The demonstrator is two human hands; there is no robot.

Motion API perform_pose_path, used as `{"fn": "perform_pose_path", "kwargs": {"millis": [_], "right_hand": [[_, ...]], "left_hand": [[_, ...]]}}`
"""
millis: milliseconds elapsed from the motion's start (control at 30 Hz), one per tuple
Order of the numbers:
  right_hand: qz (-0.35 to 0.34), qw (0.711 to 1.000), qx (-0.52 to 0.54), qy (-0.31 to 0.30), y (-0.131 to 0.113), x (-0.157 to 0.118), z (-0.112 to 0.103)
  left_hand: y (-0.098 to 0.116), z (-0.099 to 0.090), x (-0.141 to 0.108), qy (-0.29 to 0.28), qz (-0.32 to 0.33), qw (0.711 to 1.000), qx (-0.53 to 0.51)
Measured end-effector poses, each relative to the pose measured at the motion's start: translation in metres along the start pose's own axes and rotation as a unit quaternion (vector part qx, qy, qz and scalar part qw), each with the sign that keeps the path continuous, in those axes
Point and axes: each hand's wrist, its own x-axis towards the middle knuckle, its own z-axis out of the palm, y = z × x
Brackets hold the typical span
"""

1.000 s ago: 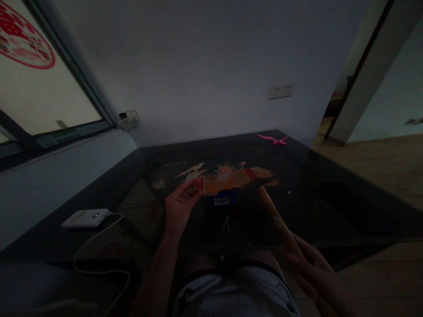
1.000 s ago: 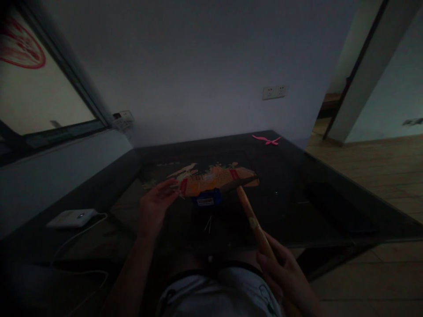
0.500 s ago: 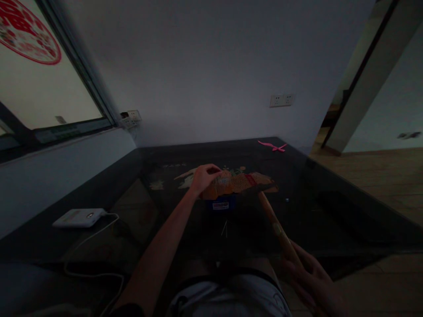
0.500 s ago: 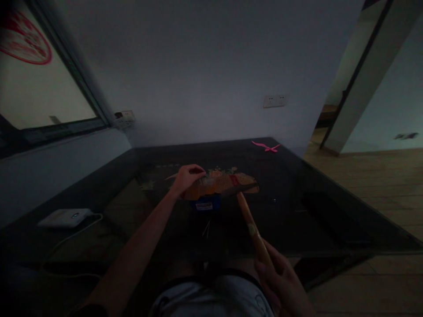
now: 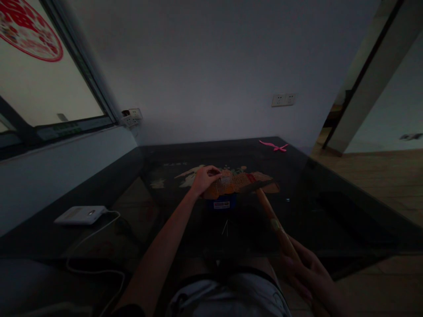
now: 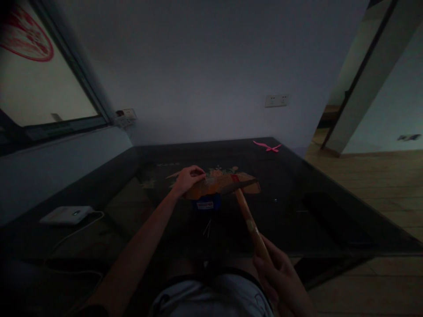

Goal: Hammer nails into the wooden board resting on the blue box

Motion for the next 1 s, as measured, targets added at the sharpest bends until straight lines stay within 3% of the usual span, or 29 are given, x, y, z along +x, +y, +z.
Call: {"fn": "perform_pose_path", "kwargs": {"millis": [233,433,700,833,1000], "right_hand": [[-0.001,0.999,-0.035,-0.037,-0.016,0.01,0.005],[-0.049,0.986,-0.147,-0.054,-0.063,0.022,0.017],[-0.12,0.92,-0.334,-0.164,-0.143,0.053,0.043],[-0.113,0.883,-0.4,-0.219,-0.161,0.06,0.054],[-0.117,0.838,-0.474,-0.244,-0.17,0.065,0.063]], "left_hand": [[-0.005,0.003,0.0,-0.018,0.001,0.999,-0.034],[-0.009,0.004,0.0,-0.028,-0.005,0.999,-0.031],[-0.008,0.003,0.0,-0.029,-0.041,0.999,-0.016],[-0.005,0.003,-0.001,-0.032,-0.054,0.998,-0.024],[-0.001,0.003,-0.001,-0.018,-0.079,0.997,-0.011]]}}
